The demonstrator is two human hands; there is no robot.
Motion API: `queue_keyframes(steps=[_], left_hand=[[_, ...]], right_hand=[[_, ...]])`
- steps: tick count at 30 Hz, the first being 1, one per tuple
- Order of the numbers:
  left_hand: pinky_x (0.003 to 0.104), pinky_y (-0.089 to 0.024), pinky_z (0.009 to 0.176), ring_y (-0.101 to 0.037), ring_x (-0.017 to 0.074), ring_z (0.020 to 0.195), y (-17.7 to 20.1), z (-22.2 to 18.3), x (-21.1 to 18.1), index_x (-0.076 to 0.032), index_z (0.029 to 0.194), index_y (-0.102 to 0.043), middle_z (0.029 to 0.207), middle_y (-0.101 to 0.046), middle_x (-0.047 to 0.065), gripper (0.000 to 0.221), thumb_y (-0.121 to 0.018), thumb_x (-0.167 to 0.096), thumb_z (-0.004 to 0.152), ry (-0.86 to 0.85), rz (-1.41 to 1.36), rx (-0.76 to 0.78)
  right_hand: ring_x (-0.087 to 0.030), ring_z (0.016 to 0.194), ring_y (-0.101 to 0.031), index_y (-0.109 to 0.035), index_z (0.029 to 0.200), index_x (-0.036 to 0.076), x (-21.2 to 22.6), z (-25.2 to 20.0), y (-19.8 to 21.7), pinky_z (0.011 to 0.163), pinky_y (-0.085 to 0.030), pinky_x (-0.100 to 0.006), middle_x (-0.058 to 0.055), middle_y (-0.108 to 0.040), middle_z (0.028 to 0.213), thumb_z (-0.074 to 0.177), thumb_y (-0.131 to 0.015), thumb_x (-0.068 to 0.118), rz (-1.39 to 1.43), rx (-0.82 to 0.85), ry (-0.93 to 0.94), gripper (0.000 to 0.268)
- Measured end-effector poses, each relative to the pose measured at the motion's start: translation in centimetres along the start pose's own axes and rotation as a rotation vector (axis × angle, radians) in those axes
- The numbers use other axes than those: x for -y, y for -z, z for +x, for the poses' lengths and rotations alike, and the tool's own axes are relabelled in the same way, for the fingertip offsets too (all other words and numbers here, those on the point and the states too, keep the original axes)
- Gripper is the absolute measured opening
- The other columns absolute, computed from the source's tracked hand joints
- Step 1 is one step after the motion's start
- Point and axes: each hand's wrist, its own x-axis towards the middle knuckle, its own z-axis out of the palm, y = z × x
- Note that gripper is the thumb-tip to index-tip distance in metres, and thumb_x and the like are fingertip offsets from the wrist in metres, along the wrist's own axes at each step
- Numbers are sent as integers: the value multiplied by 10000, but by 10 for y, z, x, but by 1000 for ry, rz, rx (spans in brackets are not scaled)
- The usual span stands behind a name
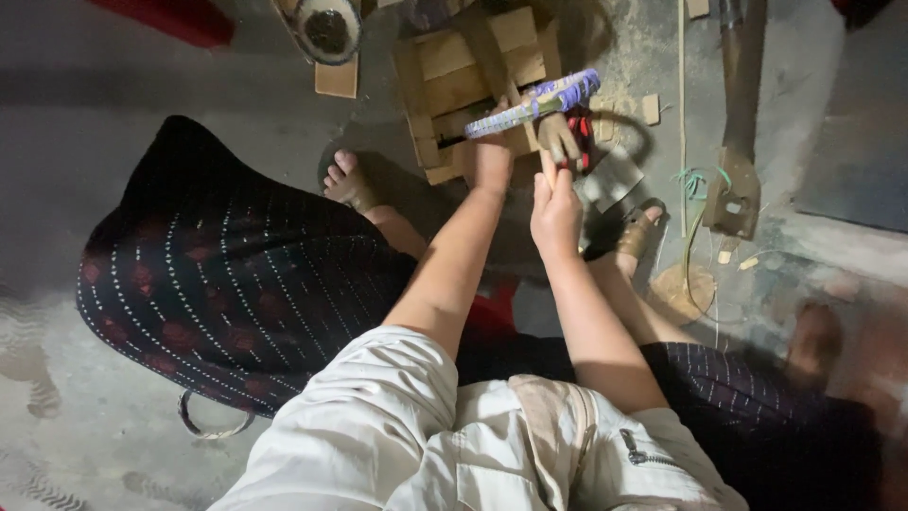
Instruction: The person is assembling a circular wooden frame, carefully fitting wooden slats into slots and using a hammer and a wooden block to tap them into a secure position.
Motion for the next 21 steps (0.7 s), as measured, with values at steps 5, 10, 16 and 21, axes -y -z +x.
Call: queue_keyframes(steps=[5,10,16,21], left_hand=[[438,-473,1199,-612,308,1363,64,-40,-45,-361,1554,-433,1506,-603,106,523,-483,-256,1044,-29,36,-8],[427,-553,1112,-681,301,1276,61,-35,-41,-345,1523,-492,1426,-666,85,532,-517,-239,1002,-81,130,-73],[505,-555,1075,-704,396,1200,-17,-17,31,-203,1443,-612,1308,-715,204,442,-547,-263,1010,-187,70,-199],[464,-464,1119,-683,270,1195,-85,36,84,-213,1365,-607,1251,-731,97,384,-553,-213,985,-445,861,-97]], right_hand=[[-529,750,-683,-539,1002,57,44,-1,25,662,-538,-597,-310,-656,737,1068,-600,343,11,5,-11,300],[-504,733,-684,-539,993,83,49,3,30,634,-539,-566,-282,-640,694,1066,-595,380,-26,-37,15,312],[-397,625,-714,-535,961,163,-1,1,-4,526,-540,-501,-140,-642,617,1058,-584,482,-145,65,26,337],[-382,676,-720,-559,979,159,-30,-4,-17,582,-576,-435,-158,-641,644,1047,-638,427,-154,-73,85,287]])
